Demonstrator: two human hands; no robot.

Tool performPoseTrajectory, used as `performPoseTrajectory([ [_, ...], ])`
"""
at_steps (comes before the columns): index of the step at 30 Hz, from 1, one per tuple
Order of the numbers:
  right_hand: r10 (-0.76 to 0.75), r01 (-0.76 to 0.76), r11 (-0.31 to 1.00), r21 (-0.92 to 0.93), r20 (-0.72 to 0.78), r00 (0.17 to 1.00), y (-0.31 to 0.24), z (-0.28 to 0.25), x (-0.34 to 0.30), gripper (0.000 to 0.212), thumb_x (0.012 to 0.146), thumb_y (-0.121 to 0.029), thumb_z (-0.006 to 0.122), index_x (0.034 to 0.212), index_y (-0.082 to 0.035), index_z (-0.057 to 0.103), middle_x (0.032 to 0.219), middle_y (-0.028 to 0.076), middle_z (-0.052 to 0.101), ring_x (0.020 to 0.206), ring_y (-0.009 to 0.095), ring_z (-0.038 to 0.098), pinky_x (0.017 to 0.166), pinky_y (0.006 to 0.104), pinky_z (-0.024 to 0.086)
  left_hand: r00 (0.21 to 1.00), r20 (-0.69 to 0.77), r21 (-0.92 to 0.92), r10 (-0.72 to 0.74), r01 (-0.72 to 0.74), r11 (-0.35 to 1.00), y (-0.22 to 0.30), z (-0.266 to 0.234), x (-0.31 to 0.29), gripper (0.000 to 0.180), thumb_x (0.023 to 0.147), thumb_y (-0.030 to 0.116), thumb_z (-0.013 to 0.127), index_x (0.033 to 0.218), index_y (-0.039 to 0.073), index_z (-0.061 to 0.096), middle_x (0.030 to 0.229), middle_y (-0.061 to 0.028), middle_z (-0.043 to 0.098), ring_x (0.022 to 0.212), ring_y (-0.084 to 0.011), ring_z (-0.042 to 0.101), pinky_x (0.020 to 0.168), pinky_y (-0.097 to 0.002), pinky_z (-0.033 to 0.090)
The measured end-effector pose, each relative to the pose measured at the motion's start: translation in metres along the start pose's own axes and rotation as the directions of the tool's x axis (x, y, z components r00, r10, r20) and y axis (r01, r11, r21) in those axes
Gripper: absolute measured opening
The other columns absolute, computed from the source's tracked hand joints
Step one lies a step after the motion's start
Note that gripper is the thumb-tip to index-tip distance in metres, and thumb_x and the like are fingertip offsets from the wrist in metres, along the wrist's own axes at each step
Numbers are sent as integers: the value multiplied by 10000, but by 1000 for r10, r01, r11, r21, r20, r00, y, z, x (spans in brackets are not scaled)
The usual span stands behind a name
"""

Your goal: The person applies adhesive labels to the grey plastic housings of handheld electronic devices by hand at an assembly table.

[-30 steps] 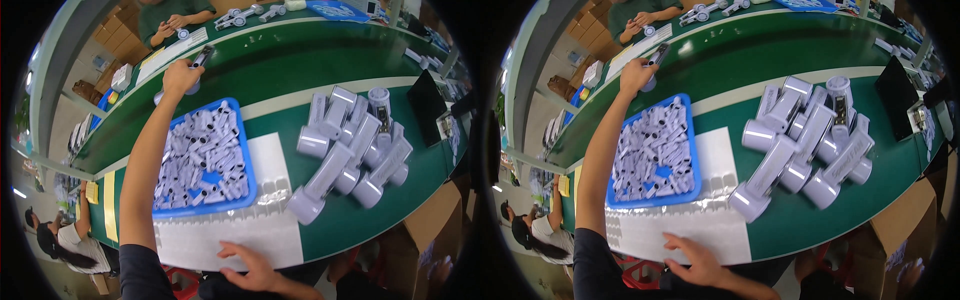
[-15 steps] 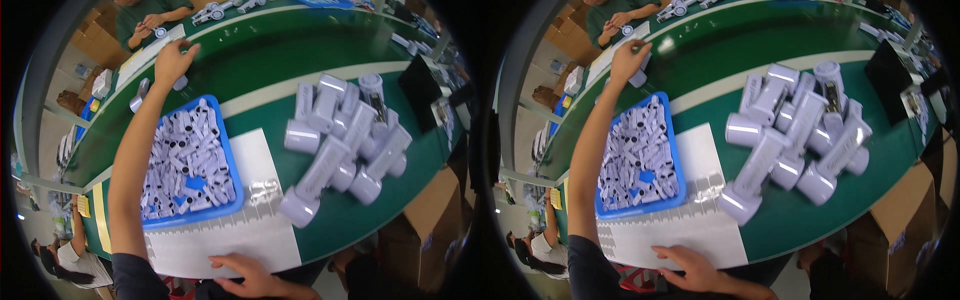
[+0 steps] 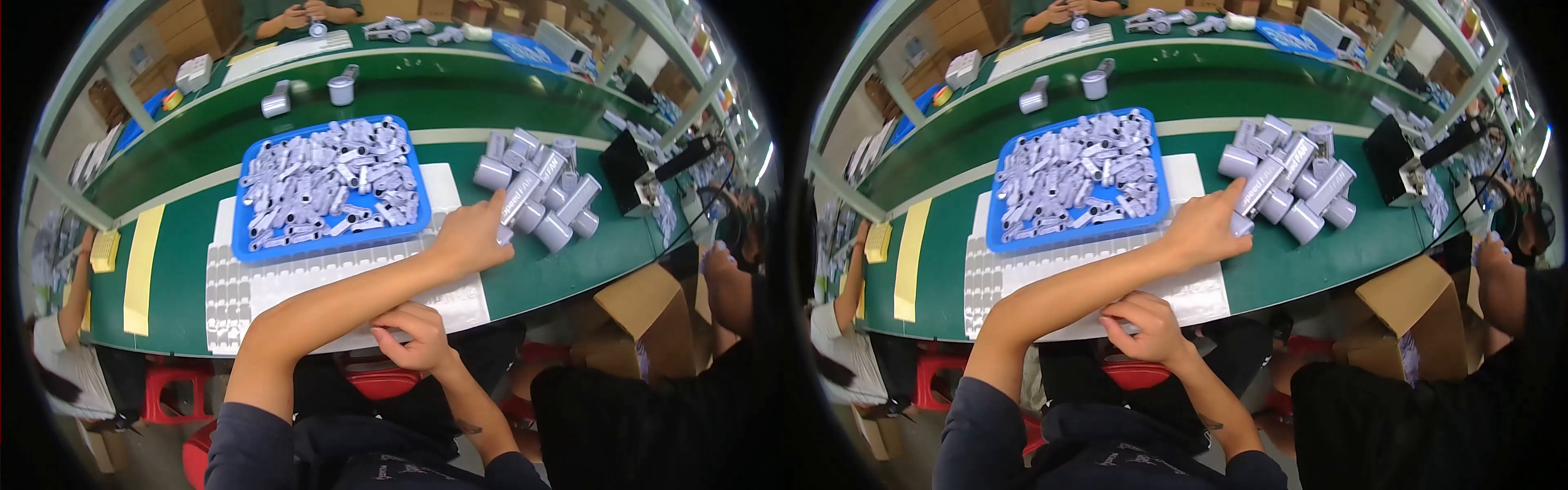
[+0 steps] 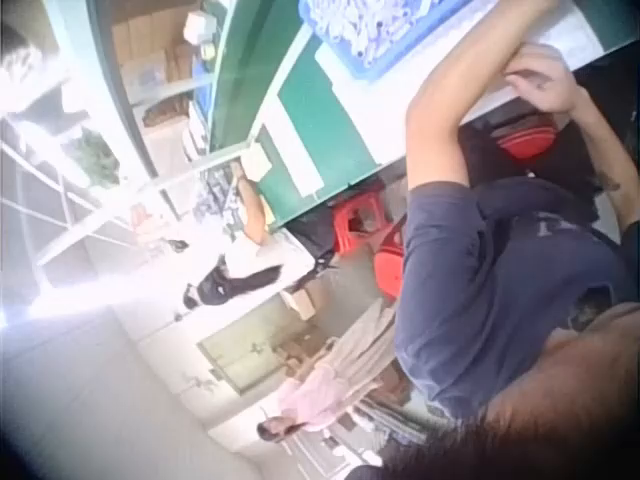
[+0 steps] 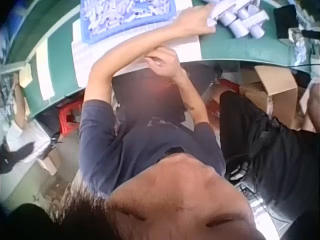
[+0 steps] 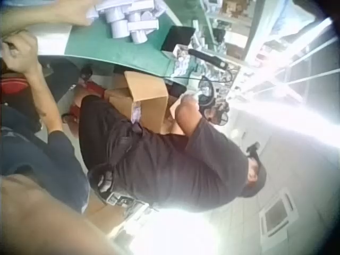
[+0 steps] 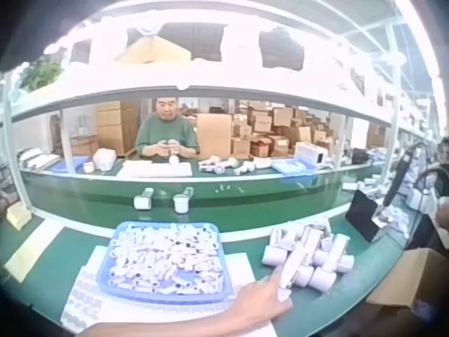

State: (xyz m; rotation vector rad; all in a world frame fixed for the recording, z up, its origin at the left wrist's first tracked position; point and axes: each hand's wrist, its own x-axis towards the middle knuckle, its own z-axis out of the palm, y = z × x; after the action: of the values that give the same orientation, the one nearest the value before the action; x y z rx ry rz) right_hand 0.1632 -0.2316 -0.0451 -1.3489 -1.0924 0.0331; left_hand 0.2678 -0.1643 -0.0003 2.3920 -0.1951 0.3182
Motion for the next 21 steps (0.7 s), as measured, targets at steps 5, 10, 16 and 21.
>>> performPoseTrajectory([
  [5,-126,125,992,10,87,988,-48,-14,-3,97,707,34,692,801,10,698,689,104,657,605,238,631,572,318,494,994,95,-53,59,-54,997,16,-79,-42,792,668,268,721,1376,29,459,1097,-227,651,959,-397,640,830,-449,516],
  [10,-190,176,975,136,98,977,-99,-53,44,74,752,12,653,811,30,694,730,117,687,636,228,654,597,317,509,964,240,43,112,-126,991,-27,-136,-118,748,665,235,750,1362,93,517,1163,-170,653,1039,-361,630,878,-437,507],
  [16,154,-131,795,-592,-11,988,14,-64,123,226,813,-166,718,988,-22,710,936,138,655,876,277,642,766,365,510,954,298,144,7,-52,988,-64,-168,-172,716,676,244,742,1352,109,545,1211,-144,638,1093,-341,609,920,-429,493],
  [21,188,-114,568,-815,-6,982,60,-57,142,232,788,-222,737,946,-51,727,919,154,620,920,316,605,797,401,504,961,272,54,38,-54,997,-86,-160,-183,720,680,238,759,1355,105,548,1248,-140,613,1094,-342,609,939,-410,488],
])
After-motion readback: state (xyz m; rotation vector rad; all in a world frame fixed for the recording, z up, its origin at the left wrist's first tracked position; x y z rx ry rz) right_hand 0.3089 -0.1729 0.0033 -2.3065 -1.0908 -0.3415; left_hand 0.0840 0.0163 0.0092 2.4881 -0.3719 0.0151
